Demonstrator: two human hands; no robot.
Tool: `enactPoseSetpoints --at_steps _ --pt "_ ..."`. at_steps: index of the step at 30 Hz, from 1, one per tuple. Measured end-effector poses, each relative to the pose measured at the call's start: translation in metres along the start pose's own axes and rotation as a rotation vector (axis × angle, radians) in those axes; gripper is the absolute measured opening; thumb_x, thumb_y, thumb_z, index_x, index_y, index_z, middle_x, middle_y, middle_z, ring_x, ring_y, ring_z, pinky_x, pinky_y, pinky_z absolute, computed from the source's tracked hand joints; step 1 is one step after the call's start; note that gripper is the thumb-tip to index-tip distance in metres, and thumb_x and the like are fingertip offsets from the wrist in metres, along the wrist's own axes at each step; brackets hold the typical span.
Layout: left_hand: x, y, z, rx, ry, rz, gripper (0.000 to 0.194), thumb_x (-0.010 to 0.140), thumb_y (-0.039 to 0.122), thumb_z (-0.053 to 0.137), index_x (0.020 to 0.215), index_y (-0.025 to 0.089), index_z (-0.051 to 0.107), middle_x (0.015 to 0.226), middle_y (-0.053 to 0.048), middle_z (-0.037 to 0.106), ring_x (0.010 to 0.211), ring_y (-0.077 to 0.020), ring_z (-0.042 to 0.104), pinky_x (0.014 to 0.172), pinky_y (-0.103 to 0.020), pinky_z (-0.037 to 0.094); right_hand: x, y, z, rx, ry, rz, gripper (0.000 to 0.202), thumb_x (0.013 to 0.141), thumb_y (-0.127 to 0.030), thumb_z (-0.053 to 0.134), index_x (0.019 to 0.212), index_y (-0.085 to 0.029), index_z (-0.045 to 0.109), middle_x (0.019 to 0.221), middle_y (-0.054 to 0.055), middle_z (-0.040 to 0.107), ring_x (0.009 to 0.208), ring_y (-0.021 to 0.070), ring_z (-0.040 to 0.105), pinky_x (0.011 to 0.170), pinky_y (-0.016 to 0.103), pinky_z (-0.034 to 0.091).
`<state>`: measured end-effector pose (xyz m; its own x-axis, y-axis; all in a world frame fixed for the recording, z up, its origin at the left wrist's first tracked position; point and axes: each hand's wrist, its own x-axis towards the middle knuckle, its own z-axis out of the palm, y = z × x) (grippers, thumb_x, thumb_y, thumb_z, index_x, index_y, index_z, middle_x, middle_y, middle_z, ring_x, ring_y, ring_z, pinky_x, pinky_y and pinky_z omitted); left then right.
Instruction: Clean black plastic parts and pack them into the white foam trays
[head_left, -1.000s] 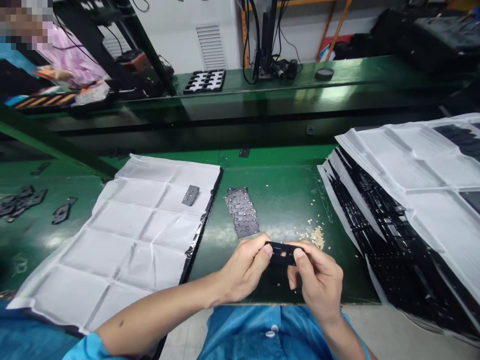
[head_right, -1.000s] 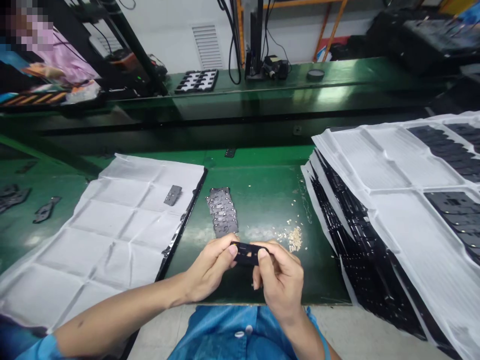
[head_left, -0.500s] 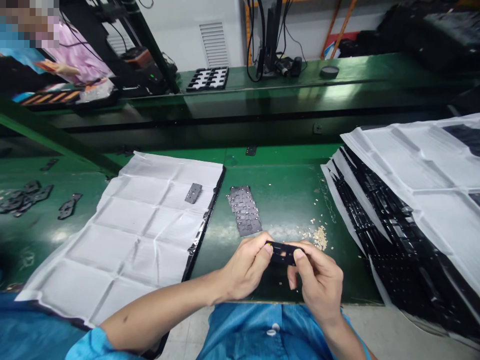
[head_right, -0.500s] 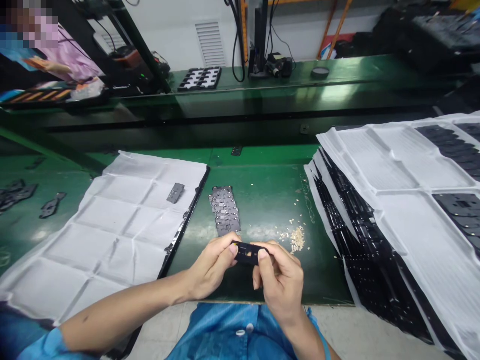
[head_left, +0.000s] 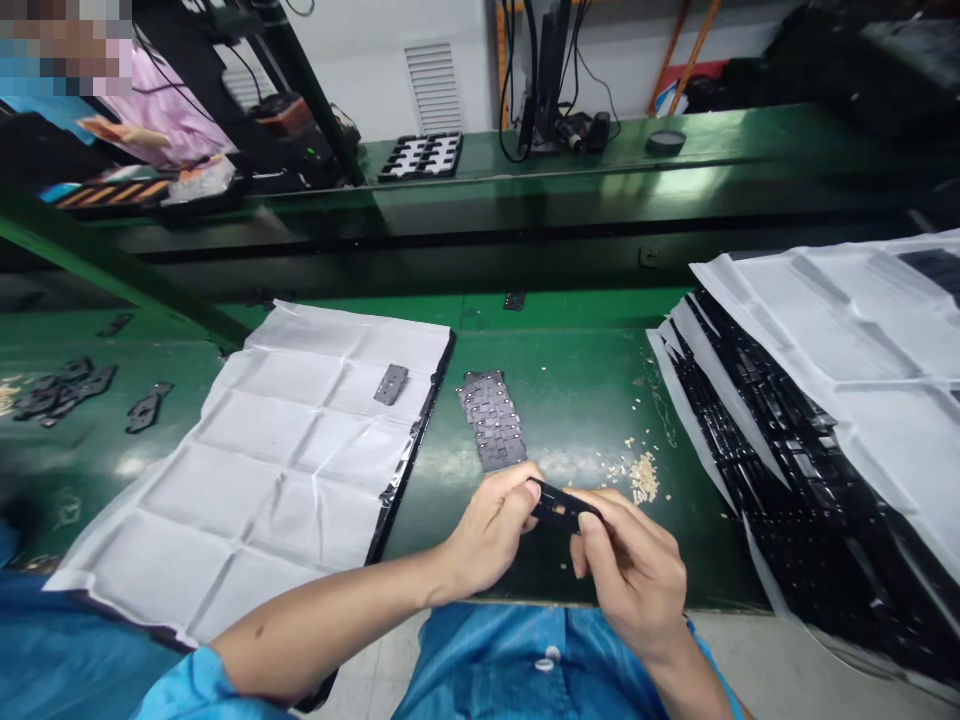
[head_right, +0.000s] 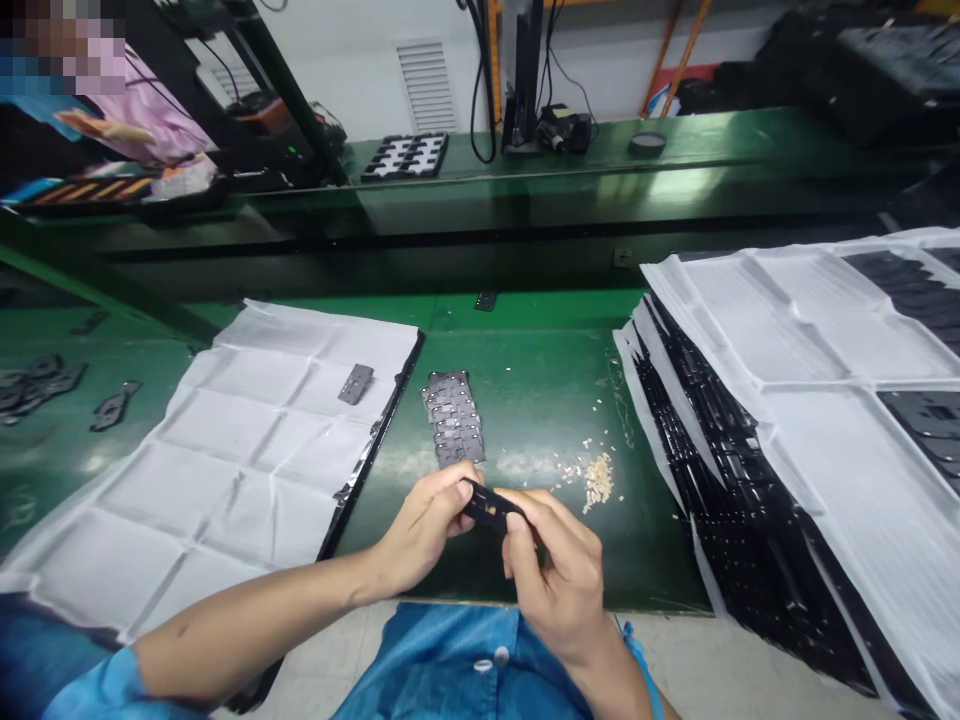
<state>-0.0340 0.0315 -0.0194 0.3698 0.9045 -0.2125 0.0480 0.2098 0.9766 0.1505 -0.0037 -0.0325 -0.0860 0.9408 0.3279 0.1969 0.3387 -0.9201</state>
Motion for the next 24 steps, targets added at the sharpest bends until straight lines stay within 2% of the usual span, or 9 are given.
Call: enactPoseSetpoints --at_steps 3,6,10,15,17,21,24 --pt "0.000 0.003 0.003 -0.117 0.042 -0.093 0.030 0.100 0.035 0.042 0.074 0.021 0.045 0.061 0.006 0.038 0.057 -0.0114 0.033 0.053 -0.024 0.027 0.000 0.001 0.000 -0.003 -0.034 -0.022 0.037 0.104 -0.008 0.055 0.133 -0.024 0.071 0.092 0.003 0.066 0.056 0.0105 0.062 0.060 0.028 0.054" --pt "-0.003 0.005 0.003 -0.130 0.061 -0.127 0.030 0.100 0.035 0.042 0.073 0.022 0.044 0.059 0.006 0.039 0.055 -0.0115 0.034 0.052 -0.024 0.028 0.003 0.000 0.001 0.127 -0.068 0.122 0.030 0.108 -0.016 0.052 0.129 -0.024 0.072 0.092 0.003 0.067 0.051 0.0083 0.060 0.052 0.025 0.051" --pt "-0.008 0.007 -0.003 0.033 0.029 -0.065 0.040 0.107 0.040 0.039 0.073 0.020 0.047 0.064 0.004 0.048 0.059 -0.0117 0.042 0.057 -0.025 0.034 0.008 -0.004 0.003 0.263 -0.050 0.284 0.024 0.109 -0.026 0.054 0.119 -0.021 0.075 0.087 0.002 0.068 0.047 0.0071 0.059 0.049 0.023 0.049" --pt "-0.011 0.008 -0.013 0.225 -0.030 0.065 0.043 0.109 0.040 0.039 0.074 0.018 0.052 0.068 0.002 0.051 0.063 -0.0124 0.047 0.063 -0.027 0.037 0.011 -0.007 0.004 0.301 -0.028 0.354 0.027 0.108 -0.034 0.057 0.108 -0.016 0.077 0.067 -0.002 0.061 0.042 0.0085 0.055 0.044 0.022 0.045" --pt "-0.011 0.006 -0.017 0.272 -0.053 0.095 0.038 0.108 0.039 0.044 0.079 0.018 0.054 0.069 0.002 0.051 0.063 -0.0125 0.048 0.064 -0.027 0.037 0.011 -0.004 0.005 0.279 -0.019 0.371 0.029 0.108 -0.036 0.057 0.104 -0.016 0.078 0.063 -0.003 0.060 0.040 0.0082 0.053 0.043 0.022 0.042" --pt "-0.014 0.004 -0.025 0.249 -0.019 0.053 0.017 0.102 0.035 0.059 0.104 0.018 0.060 0.078 0.002 0.054 0.065 -0.0122 0.048 0.061 -0.024 0.040 0.010 0.003 0.007 0.220 -0.028 0.408 0.034 0.106 -0.039 0.057 0.095 -0.015 0.078 0.064 -0.001 0.060 0.037 0.0075 0.051 0.039 0.021 0.036" --pt "-0.018 0.004 -0.030 0.256 -0.015 0.057 0.014 0.100 0.031 0.062 0.096 0.018 0.059 0.075 0.003 0.053 0.062 -0.0112 0.046 0.058 -0.023 0.039 0.008 0.008 0.009 0.206 -0.061 0.431 0.035 0.105 -0.040 0.058 0.092 -0.015 0.077 0.058 -0.003 0.056 0.035 0.0070 0.046 0.039 0.021 0.033"
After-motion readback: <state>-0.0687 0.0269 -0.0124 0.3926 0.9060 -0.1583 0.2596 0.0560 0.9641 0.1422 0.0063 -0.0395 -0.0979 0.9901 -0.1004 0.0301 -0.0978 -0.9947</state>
